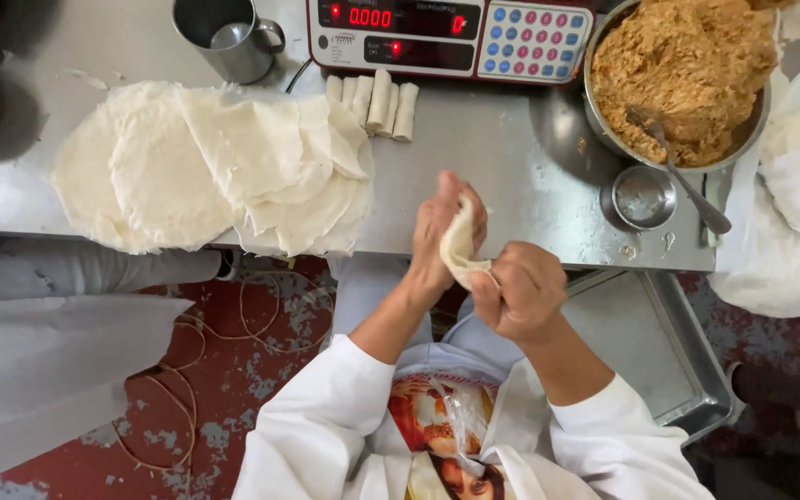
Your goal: Peeling thin dough wrappers from a stack and rolling them into cylinders, occasionally adding filling with a spoon.
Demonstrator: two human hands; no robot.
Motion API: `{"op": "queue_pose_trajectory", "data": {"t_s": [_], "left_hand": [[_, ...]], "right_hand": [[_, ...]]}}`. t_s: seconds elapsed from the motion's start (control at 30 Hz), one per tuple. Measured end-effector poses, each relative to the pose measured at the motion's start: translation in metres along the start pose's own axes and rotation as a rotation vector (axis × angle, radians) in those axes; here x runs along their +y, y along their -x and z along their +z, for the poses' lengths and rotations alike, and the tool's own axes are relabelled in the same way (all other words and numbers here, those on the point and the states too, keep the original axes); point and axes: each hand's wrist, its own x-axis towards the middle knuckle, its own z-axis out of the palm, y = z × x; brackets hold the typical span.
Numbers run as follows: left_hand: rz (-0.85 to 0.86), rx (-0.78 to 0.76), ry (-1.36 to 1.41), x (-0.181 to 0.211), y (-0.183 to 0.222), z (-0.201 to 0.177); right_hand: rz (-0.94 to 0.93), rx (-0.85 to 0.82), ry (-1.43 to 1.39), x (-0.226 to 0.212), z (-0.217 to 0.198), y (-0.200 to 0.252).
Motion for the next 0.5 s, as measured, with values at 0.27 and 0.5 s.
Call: {"op": "queue_pose_trajectory", "data": {"t_s": [0.27,0.5], "left_hand": [[-0.254,0.318,0.23,-0.025,0.004,-0.032],[-0.15,0.101,-0.161,0.029,0.034,-0.058]], "right_hand": [[0.152,-0.137,0.207,0.048,0.009,-0.078],[0.523,-0.344,-0.241,-0.015,0.011,-0.036]]}}
